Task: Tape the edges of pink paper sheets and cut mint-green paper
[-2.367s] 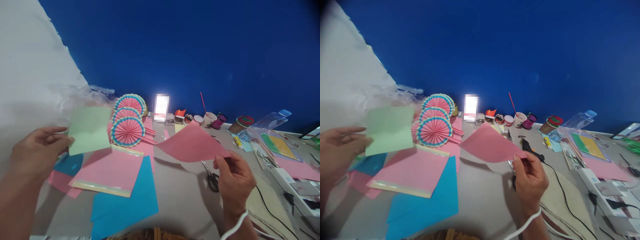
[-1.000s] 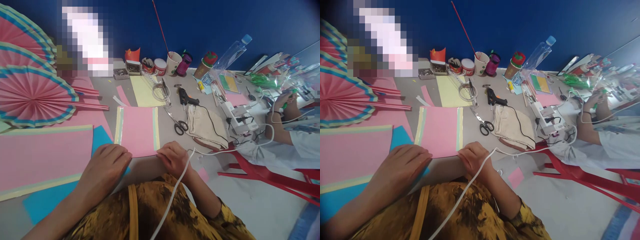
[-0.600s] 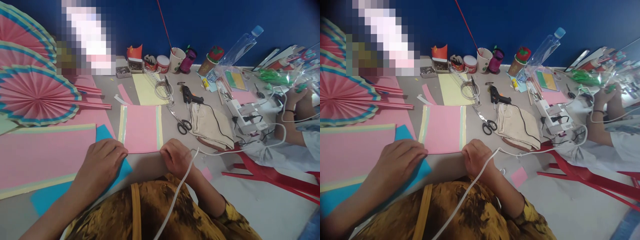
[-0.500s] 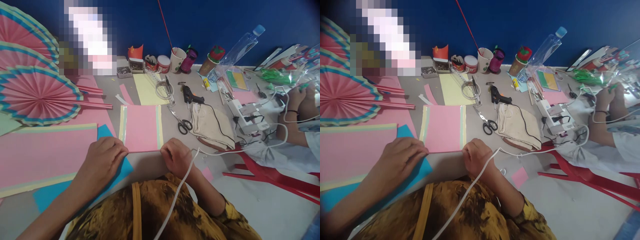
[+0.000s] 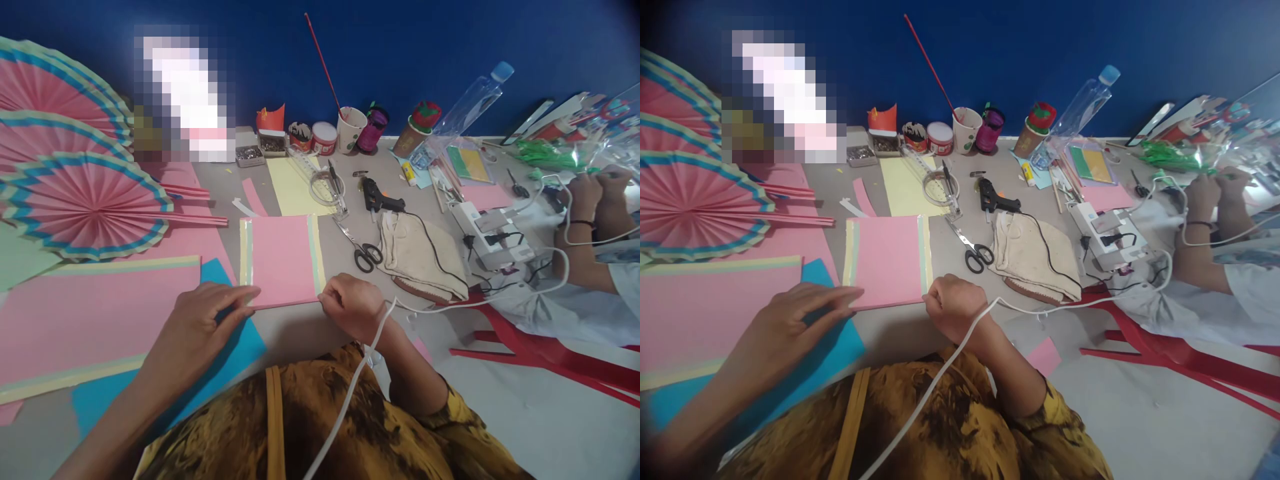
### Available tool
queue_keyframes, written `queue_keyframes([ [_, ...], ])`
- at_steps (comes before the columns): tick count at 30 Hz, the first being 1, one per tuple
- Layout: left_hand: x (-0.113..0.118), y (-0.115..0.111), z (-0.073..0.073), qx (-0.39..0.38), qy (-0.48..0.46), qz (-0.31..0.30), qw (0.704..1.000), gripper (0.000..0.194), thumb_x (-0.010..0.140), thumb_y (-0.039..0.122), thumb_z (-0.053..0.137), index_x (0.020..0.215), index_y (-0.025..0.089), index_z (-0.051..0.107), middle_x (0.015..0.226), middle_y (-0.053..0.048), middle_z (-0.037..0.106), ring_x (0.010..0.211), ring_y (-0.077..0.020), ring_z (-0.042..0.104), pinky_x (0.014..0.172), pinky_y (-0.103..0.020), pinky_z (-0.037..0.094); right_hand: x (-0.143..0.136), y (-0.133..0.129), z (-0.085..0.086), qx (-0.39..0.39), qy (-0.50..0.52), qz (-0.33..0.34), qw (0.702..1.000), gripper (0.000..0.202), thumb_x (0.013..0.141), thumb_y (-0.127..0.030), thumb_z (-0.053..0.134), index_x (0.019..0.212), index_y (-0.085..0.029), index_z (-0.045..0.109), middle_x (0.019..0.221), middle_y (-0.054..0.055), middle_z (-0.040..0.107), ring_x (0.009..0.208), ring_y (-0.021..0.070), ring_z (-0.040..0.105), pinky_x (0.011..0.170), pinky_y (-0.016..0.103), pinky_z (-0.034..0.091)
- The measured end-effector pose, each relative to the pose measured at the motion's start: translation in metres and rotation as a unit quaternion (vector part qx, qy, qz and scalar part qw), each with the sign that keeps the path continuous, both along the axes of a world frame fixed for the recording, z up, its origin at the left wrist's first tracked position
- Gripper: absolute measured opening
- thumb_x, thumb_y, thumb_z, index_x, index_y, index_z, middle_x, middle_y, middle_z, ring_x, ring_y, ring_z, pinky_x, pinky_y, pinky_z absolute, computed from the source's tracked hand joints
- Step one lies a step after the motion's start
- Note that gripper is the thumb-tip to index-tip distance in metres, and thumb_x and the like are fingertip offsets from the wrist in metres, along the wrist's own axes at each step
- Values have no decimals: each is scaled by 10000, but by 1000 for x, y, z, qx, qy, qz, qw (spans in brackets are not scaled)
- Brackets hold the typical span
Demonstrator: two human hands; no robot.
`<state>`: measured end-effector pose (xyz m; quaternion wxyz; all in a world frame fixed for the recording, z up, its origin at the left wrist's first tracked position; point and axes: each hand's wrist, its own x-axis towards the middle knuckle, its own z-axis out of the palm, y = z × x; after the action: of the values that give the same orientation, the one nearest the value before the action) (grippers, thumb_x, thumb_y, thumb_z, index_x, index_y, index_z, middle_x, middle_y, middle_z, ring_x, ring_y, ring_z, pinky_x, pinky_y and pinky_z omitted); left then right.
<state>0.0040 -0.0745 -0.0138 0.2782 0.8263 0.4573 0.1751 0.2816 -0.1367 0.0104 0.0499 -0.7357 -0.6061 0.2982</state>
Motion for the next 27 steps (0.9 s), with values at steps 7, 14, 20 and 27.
queue_keyframes([
  [7,-4,0,3,32,29,-20,999,374,1054,422,482,844,277,754,910,-43,785,911,-266,690,814,-412,469,0,-1,-2,3,1,-9,1000,186,966,-258,624,785,-216,630,867,-1,673,739,148,544,649,282,285],
  [14,6,-7,4,75,76,10,994,383,1043,355,432,781,255,694,897,-76,767,886,-297,645,735,-446,407,1,0,-3,15,-4,-5,1000,200,962,-273,639,770,-217,638,840,-1,682,708,147,545,639,282,292],
  [20,22,-8,9,107,157,43,981,272,955,237,502,707,250,612,819,-62,735,850,-292,618,705,-427,371,0,3,-7,21,-28,-5,999,223,973,-312,665,772,-217,664,811,6,714,692,157,563,621,296,275],
  [27,28,2,7,137,200,29,970,281,934,246,484,657,255,528,714,-86,677,748,-306,597,593,-382,323,-3,7,-7,11,-51,-10,999,200,975,-332,671,817,-220,719,832,22,763,707,171,611,621,303,265],
])
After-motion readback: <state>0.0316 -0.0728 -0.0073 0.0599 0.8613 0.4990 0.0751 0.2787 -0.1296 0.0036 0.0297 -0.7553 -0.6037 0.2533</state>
